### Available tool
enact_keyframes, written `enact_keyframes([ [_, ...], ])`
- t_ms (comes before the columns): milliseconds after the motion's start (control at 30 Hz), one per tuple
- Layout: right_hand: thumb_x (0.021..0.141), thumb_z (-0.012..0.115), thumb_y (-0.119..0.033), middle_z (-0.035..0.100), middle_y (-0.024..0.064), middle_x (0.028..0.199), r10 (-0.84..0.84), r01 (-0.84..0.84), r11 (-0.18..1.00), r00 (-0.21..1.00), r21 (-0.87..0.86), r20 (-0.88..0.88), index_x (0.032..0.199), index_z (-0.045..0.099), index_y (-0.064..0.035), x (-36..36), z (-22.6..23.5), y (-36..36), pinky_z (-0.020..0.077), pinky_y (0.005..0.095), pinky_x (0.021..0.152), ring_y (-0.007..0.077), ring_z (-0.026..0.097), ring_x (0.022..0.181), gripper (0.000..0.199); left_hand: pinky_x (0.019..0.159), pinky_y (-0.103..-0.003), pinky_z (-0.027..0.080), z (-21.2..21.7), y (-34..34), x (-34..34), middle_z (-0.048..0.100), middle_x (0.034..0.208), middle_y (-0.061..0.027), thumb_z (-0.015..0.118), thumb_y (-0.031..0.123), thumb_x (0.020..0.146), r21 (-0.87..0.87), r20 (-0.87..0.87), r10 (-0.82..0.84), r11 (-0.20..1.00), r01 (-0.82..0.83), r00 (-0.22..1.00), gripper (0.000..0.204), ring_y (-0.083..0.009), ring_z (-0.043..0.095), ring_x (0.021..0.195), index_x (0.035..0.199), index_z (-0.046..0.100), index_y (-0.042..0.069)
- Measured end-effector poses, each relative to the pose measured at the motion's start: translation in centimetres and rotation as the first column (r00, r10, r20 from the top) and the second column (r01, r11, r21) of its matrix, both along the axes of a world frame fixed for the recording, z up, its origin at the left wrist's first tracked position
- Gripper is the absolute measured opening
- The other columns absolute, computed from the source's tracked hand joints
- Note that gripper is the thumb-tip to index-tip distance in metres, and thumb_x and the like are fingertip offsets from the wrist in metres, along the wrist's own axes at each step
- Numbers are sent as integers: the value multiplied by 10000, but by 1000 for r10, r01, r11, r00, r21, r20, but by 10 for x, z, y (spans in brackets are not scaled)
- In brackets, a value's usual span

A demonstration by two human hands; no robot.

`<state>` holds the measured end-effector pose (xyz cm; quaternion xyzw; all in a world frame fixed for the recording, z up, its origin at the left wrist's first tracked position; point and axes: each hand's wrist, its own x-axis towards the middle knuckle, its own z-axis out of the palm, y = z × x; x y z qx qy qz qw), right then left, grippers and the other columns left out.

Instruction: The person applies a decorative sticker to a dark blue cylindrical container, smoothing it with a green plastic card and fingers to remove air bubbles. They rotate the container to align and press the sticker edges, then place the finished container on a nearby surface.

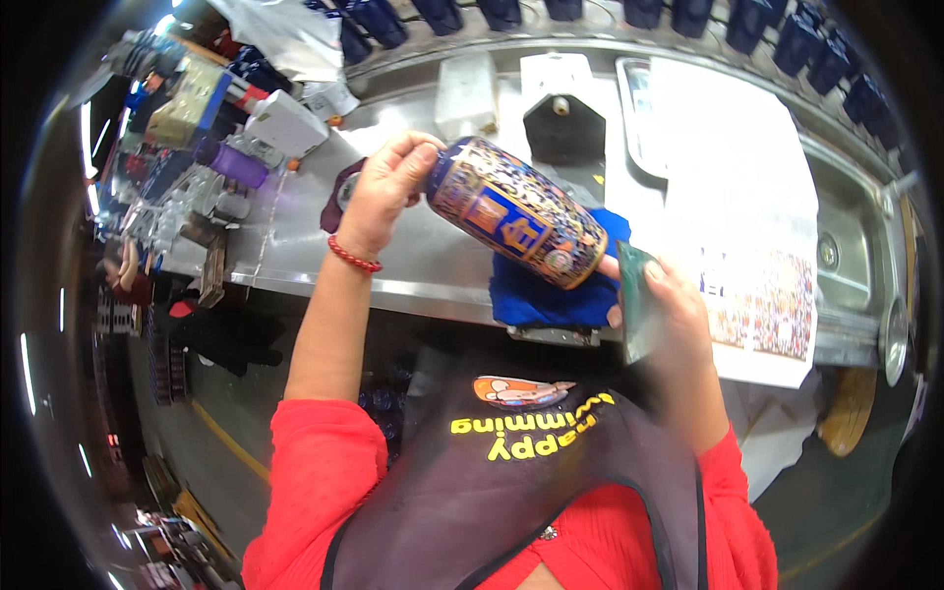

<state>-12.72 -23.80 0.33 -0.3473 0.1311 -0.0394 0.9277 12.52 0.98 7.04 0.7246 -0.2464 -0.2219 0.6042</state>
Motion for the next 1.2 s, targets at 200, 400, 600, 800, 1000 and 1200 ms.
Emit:
enact_keyframes([
  [200, 1021, 553, -151, 697, 211, 1225, -45, 44, 997, 999, -59, -9, 1271, 540, 42, 4, -3, -4, 602, 332, 655, 227, 703, 733, 316, 607, -180, 343, 5, -1, -6, 579, 816, 75, 670, 351, 1018, -77, 37, -25, 997, 28, 999, 284, -10, 426, 681, 1037, 653, 69],
  [400, 1026, 558, -164, 694, 205, 1205, -52, 48, 994, 998, -93, -39, 1249, 541, 21, 6, 2, -7, 599, 330, 640, 227, 700, 707, 291, 641, -184, 399, 7, -3, -13, 628, 833, 51, 691, 353, 1007, -60, 95, 37, 998, -32, 995, 298, -18, 490, 718, 1006, 662, 57],
  [600, 1028, 561, -163, 701, 190, 1170, -54, 52, 997, 998, -50, -23, 1206, 544, 8, 10, 3, -10, 597, 320, 640, 219, 700, 709, 247, 627, -199, 433, 14, -6, -25, 650, 828, 33, 703, 353, 999, -37, 119, 122, 992, -118, 985, 306, -20, 533, 721, 987, 670, 50],
  [800, 1030, 557, -142, 703, 141, 1102, -31, 31, 998, 1000, -55, -1, 1203, 546, 4, 11, 2, -17, 598, 312, 665, 184, 700, 743, 227, 607, -202, 430, 22, -7, -36, 645, 788, 28, 713, 378, 988, 22, 147, 174, 984, -179, 974, 332, -24, 531, 695, 961, 671, 50],
  [1000, 1005, 584, -225, 703, 149, 1071, -97, 90, 986, 994, -137, -41, 1191, 574, 12, 18, 0, -17, 553, 310, 640, 189, 650, 685, 302, 546, -213, 380, 21, -13, -38, 568, 676, 66, 725, 378, 979, 84, 242, 260, 954, -287, 935, 341, -20, 465, 617, 886, 676, 54],
  [1200, 1012, 584, -194, 697, 100, 986, -46, 43, 993, 999, -112, -28, 1194, 579, 1, 20, -4, -22, 564, 283, 657, 170, 675, 738, 267, 574, -205, 418, 25, -15, -46, 610, 729, 52, 732, 338, 979, 83, 186, 304, 943, -323, 934, 308, -17, 512, 658, 919, 682, 40],
])
